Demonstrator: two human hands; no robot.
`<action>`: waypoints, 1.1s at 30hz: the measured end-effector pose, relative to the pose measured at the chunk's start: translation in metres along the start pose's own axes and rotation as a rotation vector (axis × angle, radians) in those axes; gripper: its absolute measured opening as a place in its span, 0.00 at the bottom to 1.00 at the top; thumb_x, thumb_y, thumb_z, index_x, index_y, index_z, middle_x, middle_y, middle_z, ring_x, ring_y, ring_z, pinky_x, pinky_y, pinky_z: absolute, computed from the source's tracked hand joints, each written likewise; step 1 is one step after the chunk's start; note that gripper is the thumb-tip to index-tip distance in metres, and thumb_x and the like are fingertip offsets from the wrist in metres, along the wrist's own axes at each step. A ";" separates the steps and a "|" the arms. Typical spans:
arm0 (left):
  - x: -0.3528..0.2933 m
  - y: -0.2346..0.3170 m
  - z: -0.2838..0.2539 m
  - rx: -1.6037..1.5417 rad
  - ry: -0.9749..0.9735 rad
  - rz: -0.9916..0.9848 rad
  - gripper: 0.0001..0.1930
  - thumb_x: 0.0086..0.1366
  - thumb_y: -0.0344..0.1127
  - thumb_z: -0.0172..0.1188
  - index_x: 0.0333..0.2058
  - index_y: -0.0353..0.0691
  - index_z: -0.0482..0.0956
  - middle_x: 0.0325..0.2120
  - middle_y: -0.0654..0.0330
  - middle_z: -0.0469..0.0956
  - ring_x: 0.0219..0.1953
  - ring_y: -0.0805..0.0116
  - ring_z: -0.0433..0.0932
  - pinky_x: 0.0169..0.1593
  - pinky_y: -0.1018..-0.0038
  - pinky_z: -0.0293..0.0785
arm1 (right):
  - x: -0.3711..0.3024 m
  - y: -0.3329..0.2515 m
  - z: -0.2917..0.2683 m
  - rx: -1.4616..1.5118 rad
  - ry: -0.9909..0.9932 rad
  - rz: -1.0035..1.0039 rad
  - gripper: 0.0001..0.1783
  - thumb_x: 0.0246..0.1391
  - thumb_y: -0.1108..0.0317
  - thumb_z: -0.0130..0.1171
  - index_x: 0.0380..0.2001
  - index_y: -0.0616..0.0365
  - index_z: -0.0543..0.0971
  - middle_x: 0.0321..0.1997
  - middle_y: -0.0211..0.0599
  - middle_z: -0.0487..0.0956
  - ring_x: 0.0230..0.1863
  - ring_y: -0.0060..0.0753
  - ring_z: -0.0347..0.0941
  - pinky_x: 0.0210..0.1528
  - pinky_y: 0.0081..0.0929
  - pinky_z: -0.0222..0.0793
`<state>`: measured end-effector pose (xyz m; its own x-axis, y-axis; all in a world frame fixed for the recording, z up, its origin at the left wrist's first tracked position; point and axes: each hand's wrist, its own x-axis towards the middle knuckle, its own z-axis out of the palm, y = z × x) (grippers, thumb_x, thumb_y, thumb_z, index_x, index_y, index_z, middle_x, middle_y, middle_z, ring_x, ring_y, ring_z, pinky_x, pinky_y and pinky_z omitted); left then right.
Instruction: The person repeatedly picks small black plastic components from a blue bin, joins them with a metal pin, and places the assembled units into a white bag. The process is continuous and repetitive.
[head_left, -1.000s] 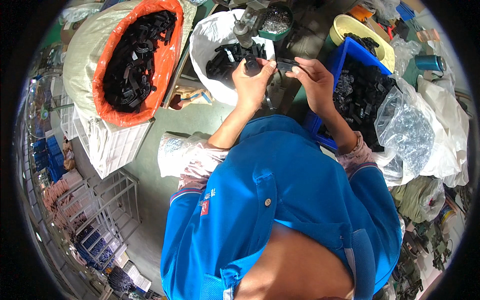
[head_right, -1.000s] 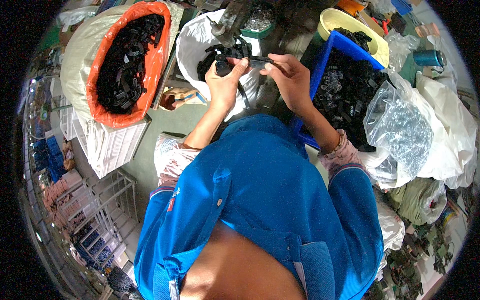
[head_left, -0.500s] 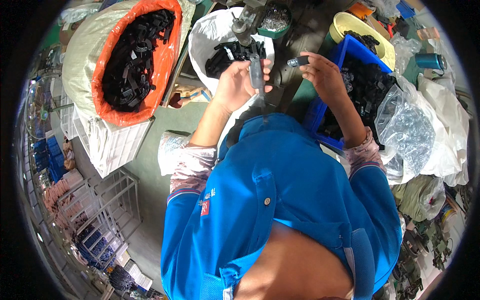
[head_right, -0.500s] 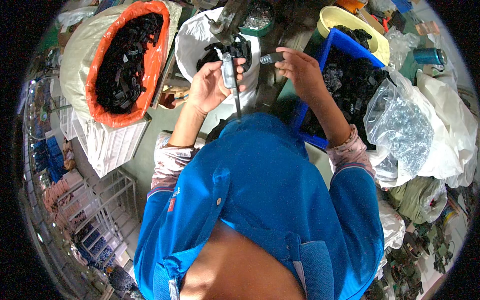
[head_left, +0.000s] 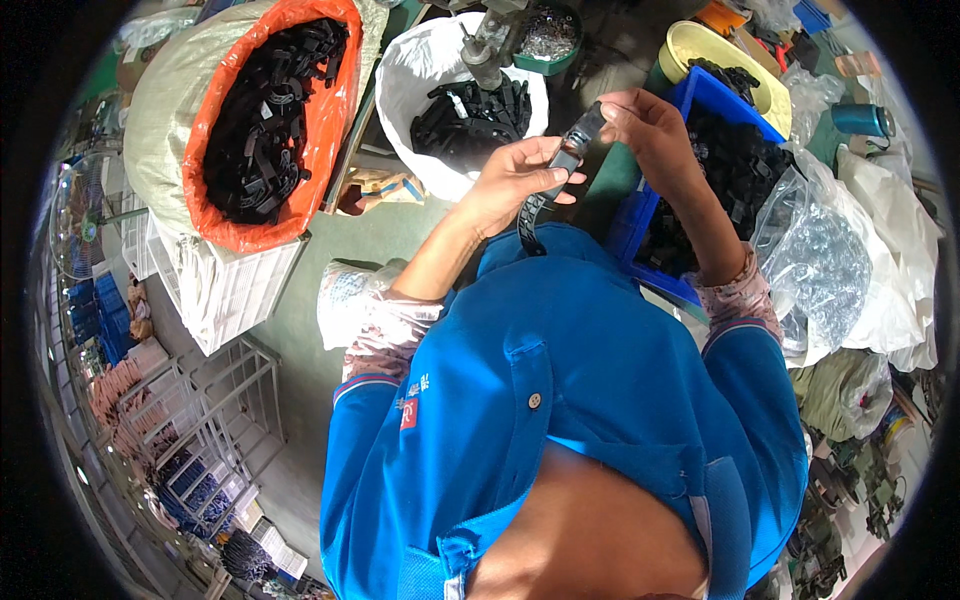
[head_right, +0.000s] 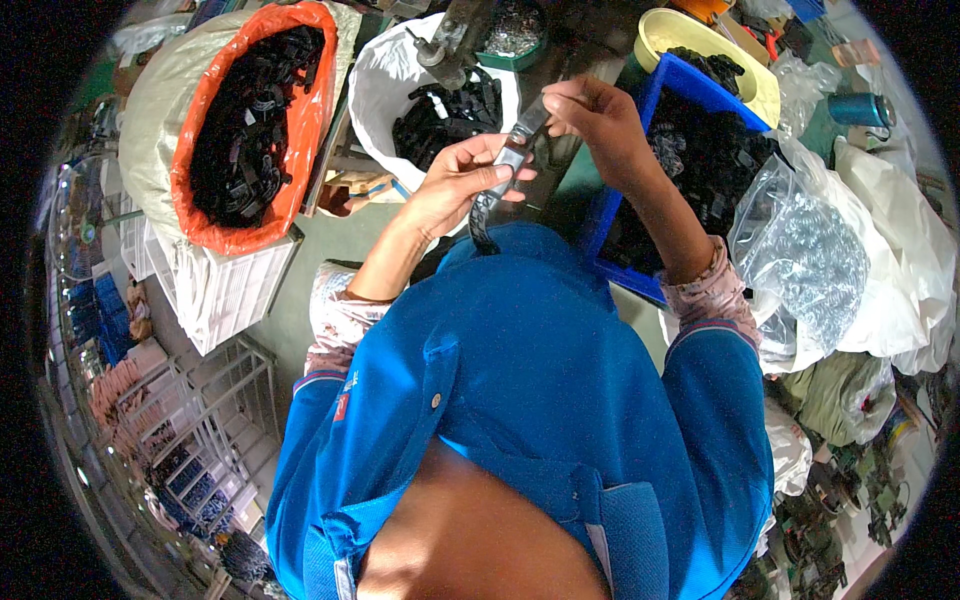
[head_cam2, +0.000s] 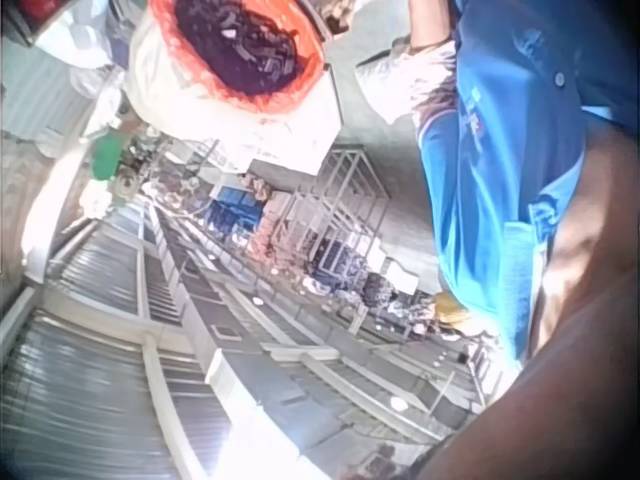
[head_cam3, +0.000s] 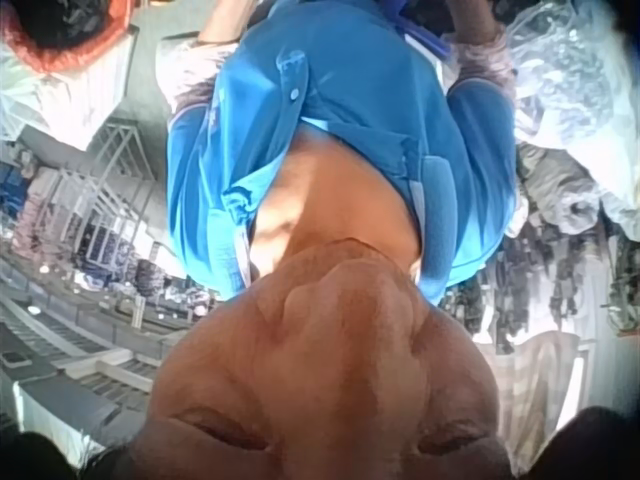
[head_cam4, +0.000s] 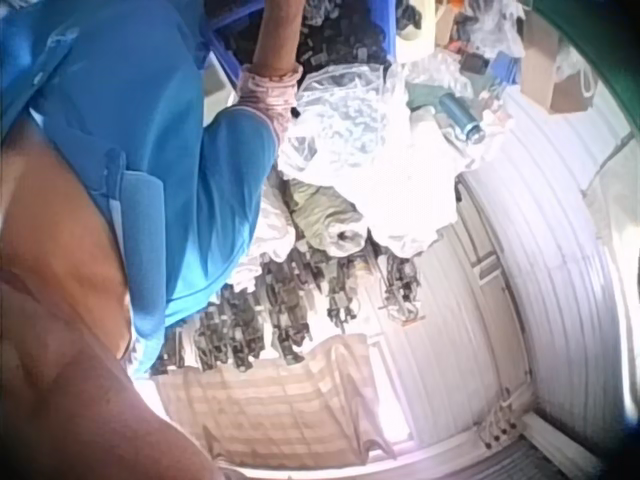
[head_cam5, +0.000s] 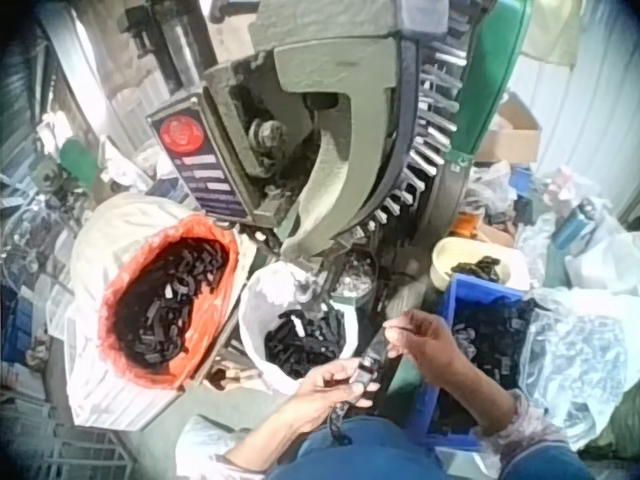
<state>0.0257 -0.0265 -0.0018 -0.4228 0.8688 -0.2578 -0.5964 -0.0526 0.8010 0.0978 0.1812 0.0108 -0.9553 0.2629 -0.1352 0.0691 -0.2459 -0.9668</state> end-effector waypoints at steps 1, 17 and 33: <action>0.000 -0.001 0.001 -0.016 -0.002 -0.018 0.17 0.62 0.27 0.56 0.51 0.34 0.69 0.46 0.53 0.75 0.45 0.60 0.77 0.42 0.67 0.80 | -0.001 -0.002 0.000 -0.056 -0.011 -0.004 0.13 0.56 0.68 0.57 0.40 0.65 0.76 0.33 0.31 0.77 0.33 0.21 0.72 0.39 0.19 0.67; 0.003 0.003 0.012 0.042 0.014 -0.067 0.17 0.63 0.30 0.56 0.49 0.34 0.66 0.46 0.54 0.75 0.44 0.60 0.78 0.34 0.71 0.78 | -0.002 0.002 -0.009 -0.175 -0.106 0.004 0.12 0.54 0.69 0.59 0.39 0.65 0.76 0.30 0.29 0.77 0.32 0.18 0.71 0.37 0.17 0.66; 0.031 0.002 0.027 0.505 0.245 0.292 0.13 0.57 0.26 0.64 0.36 0.34 0.67 0.30 0.58 0.78 0.28 0.76 0.77 0.27 0.82 0.74 | -0.013 -0.001 -0.014 -0.082 -0.088 -0.096 0.08 0.56 0.72 0.54 0.37 0.64 0.77 0.39 0.31 0.76 0.40 0.19 0.70 0.45 0.20 0.65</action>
<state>0.0303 0.0135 0.0066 -0.6989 0.7128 -0.0587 -0.0628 0.0207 0.9978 0.1142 0.1910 0.0106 -0.9798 0.1982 -0.0255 -0.0036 -0.1454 -0.9894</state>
